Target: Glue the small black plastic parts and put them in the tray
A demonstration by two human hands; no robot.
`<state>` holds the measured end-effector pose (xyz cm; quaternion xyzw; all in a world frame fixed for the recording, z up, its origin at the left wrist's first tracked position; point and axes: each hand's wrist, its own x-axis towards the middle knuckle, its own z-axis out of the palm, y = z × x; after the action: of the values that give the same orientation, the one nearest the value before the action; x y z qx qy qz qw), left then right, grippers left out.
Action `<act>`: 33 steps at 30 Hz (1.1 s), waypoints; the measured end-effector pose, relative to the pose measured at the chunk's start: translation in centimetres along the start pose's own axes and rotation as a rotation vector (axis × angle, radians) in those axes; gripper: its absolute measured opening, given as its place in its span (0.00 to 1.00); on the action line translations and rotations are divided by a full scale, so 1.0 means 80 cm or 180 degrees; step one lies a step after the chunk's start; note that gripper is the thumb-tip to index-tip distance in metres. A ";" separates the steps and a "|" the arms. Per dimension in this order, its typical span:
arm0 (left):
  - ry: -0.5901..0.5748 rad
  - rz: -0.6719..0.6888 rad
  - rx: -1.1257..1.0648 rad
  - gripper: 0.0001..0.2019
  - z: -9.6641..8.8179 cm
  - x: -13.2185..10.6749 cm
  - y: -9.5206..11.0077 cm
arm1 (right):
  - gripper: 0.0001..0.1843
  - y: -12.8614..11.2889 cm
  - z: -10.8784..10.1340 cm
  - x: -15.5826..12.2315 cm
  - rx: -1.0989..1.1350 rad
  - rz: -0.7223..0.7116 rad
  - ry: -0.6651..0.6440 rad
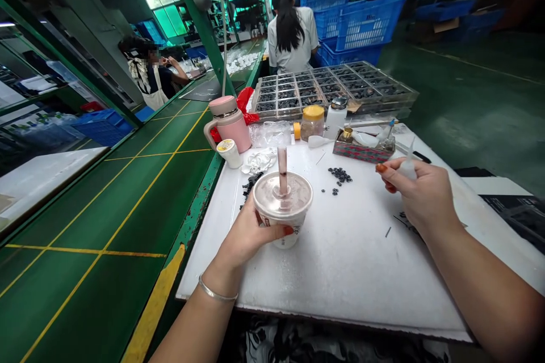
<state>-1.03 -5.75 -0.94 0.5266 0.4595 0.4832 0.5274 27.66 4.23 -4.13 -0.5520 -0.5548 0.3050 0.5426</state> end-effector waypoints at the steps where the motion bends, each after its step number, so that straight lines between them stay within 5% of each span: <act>1: 0.0165 0.0050 0.0070 0.47 0.004 -0.004 -0.001 | 0.17 -0.001 0.000 0.000 0.0001 0.0002 -0.0007; 5: 0.0912 0.0173 0.0740 0.64 0.029 -0.022 -0.005 | 0.16 -0.006 0.001 -0.001 0.0014 0.0038 -0.0013; 10: 0.1464 -0.0046 0.1099 0.51 0.044 -0.025 -0.007 | 0.16 -0.009 0.002 -0.002 -0.0030 0.0052 -0.0024; 15: 0.1049 0.0117 0.0227 0.37 0.025 -0.022 -0.010 | 0.16 -0.008 0.000 -0.002 -0.0037 -0.0023 -0.0018; 26: 0.0410 -0.0413 0.0701 0.30 0.021 -0.033 -0.003 | 0.17 -0.007 -0.002 -0.001 -0.0131 -0.0058 -0.0078; 33: 0.0308 -0.0454 0.0841 0.26 0.019 -0.048 -0.007 | 0.16 -0.007 -0.002 -0.001 -0.0123 -0.0045 -0.0095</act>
<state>0.10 -9.74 -1.60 0.5336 0.5800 0.4047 0.4638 27.66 4.02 -3.60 -0.5538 -0.5726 0.2986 0.5256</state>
